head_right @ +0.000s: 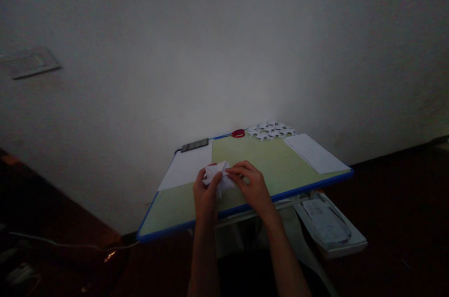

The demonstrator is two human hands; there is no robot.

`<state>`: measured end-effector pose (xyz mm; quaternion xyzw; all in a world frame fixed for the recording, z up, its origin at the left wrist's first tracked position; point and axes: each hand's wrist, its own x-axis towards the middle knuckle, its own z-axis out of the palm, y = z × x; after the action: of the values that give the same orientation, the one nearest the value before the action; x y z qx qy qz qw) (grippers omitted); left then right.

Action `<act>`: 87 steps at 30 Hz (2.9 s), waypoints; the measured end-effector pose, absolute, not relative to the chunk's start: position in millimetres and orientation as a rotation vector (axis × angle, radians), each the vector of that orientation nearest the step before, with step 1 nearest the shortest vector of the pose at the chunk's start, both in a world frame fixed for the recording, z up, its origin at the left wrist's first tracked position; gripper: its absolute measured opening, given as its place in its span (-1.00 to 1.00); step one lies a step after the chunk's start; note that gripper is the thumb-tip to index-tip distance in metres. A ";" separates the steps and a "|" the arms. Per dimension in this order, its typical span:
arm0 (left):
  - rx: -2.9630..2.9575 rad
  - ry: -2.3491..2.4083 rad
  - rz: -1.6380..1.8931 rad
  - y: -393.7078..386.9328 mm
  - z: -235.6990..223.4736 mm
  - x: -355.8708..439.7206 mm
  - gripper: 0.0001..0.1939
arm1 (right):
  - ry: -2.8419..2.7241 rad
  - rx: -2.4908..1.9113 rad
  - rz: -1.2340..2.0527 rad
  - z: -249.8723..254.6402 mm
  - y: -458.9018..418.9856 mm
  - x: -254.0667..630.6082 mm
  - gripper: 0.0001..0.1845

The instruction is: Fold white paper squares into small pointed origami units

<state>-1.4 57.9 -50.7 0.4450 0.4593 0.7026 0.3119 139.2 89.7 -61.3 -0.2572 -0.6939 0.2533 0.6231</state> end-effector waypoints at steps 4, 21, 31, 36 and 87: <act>1.159 1.220 1.852 56.9 -49.1 -0.7 -0.57 | -1.580 -0.607 0.532 -62.4 90.6 138.7 -0.87; 1.201 1.134 1.841 50.9 -46.6 0.3 -0.61 | -1.576 -0.605 0.769 -61.9 87.0 143.4 -0.82; 1.122 1.179 1.886 51.0 -47.7 0.8 -0.37 | -1.610 -0.561 0.700 -58.4 83.3 144.0 -0.81; 1.094 1.247 1.886 51.5 -47.4 2.0 -0.29 | -1.579 -0.582 0.616 -63.4 87.5 141.4 -0.86; 1.294 1.209 1.791 46.5 -42.3 3.7 -0.67 | -1.431 -0.649 0.692 -59.4 81.8 139.3 -0.76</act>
<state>3.7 46.5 -42.3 0.4891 0.4568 0.6768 0.3067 139.3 81.8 -59.4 -0.2860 -0.6307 0.3049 0.6538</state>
